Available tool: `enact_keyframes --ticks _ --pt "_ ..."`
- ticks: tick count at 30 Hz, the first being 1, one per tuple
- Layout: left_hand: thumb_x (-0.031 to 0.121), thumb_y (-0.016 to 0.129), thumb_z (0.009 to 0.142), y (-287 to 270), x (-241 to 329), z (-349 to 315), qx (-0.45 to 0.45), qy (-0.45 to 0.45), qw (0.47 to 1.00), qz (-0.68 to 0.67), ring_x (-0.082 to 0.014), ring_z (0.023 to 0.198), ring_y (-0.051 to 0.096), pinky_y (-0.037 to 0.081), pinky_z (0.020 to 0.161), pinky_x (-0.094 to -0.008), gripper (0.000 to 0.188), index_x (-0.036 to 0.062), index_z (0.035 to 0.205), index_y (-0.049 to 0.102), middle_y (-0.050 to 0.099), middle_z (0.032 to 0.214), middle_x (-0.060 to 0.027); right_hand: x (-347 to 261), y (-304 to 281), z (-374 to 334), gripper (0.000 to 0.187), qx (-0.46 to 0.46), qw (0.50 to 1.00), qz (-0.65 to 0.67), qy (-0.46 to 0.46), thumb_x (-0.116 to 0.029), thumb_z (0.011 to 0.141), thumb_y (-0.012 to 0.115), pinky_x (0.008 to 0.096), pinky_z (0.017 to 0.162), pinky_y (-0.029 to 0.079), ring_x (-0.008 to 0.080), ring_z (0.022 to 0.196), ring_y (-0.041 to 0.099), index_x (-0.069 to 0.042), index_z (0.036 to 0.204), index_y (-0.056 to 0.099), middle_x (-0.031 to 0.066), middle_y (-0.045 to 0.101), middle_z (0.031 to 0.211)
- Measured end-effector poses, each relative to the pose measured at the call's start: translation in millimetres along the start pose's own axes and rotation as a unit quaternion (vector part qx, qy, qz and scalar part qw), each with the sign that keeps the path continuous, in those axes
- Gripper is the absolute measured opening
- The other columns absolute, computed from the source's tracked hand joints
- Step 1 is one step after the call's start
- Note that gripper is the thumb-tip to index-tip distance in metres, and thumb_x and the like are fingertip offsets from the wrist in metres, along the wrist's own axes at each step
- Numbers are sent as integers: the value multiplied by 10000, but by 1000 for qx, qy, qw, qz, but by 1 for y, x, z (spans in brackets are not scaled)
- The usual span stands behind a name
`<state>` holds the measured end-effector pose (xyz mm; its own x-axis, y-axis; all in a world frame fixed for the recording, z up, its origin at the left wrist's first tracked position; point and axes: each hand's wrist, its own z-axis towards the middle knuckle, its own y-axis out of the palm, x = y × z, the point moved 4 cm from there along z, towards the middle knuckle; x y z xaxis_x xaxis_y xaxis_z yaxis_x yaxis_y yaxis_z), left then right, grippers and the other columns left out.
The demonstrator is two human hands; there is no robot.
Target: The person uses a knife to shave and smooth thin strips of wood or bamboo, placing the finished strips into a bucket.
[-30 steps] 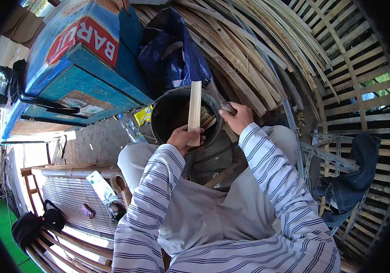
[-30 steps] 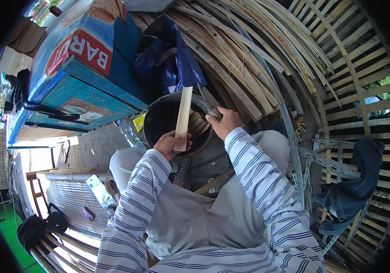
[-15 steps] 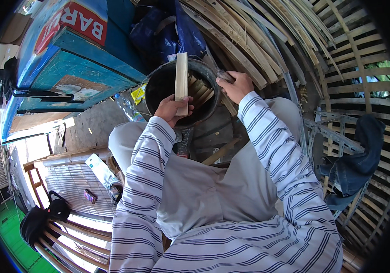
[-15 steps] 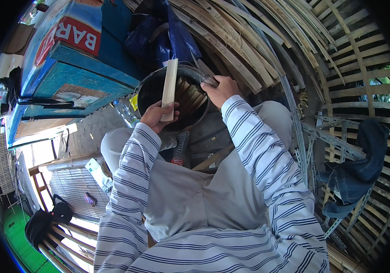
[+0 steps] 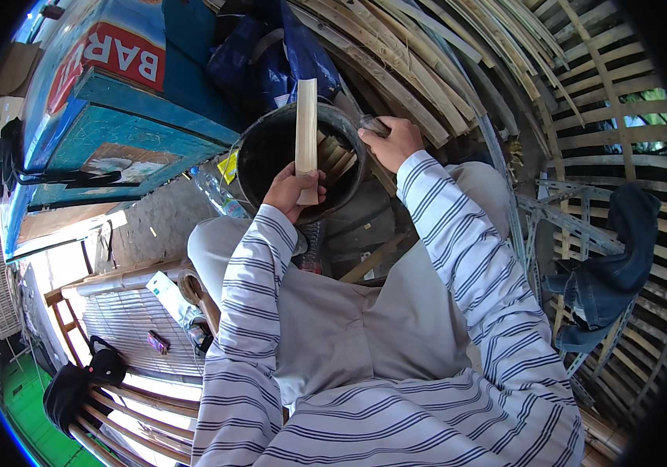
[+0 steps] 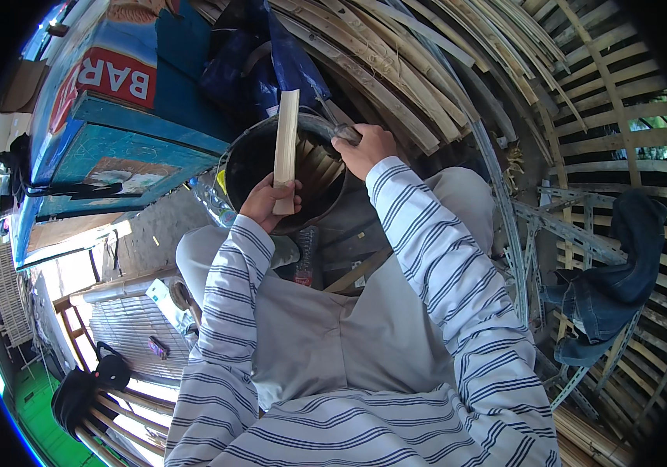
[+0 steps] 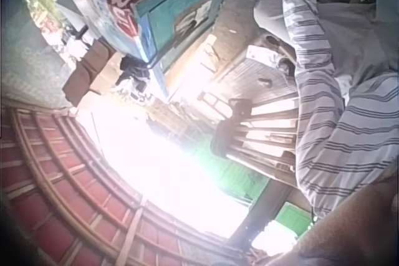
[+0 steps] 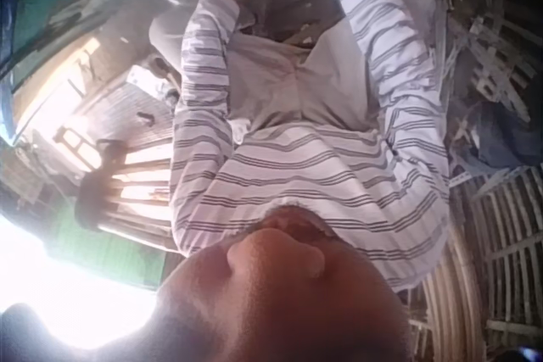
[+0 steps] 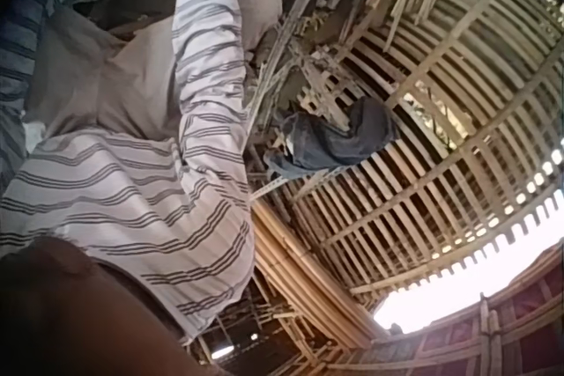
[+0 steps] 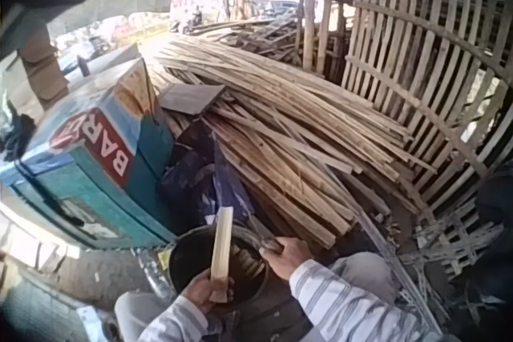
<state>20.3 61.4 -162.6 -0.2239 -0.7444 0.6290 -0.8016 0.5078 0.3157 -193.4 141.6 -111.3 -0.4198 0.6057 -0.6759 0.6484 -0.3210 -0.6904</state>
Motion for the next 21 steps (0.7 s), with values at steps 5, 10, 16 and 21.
enact_keyframes --ticks 5,10,16,21 --pt "60 583 896 10 30 -32 43 45 998 -11 -182 753 583 537 699 -351 333 31 1209 472 584 926 -90 5 2 -1 431 -6 999 35 -10 -371 773 689 413 877 478 384 958 615 -13 1012 677 216 668 980" --pt "33 564 881 -3 10 -24 23 56 994 -95 -188 681 570 528 632 -358 328 29 1197 480 587 885 -86 -5 0 -11 439 39 998 -28 -42 -374 796 672 412 892 476 390 972 612 -17 1050 661 211 667 998" --pt "68 567 900 -8 -2 -4 45 14 996 -74 -170 649 555 507 580 -338 284 45 1170 484 575 845 -74 1 -2 -4 436 34 998 -7 -48 -389 812 656 414 892 472 374 967 618 -29 1058 659 193 668 1015" --pt "210 517 961 -13 5 10 38 18 999 -20 -162 566 536 482 502 -307 280 20 1162 471 570 790 -80 4 0 -1 431 56 997 -15 -55 -393 815 654 416 858 485 369 941 628 -34 1051 660 193 674 984"
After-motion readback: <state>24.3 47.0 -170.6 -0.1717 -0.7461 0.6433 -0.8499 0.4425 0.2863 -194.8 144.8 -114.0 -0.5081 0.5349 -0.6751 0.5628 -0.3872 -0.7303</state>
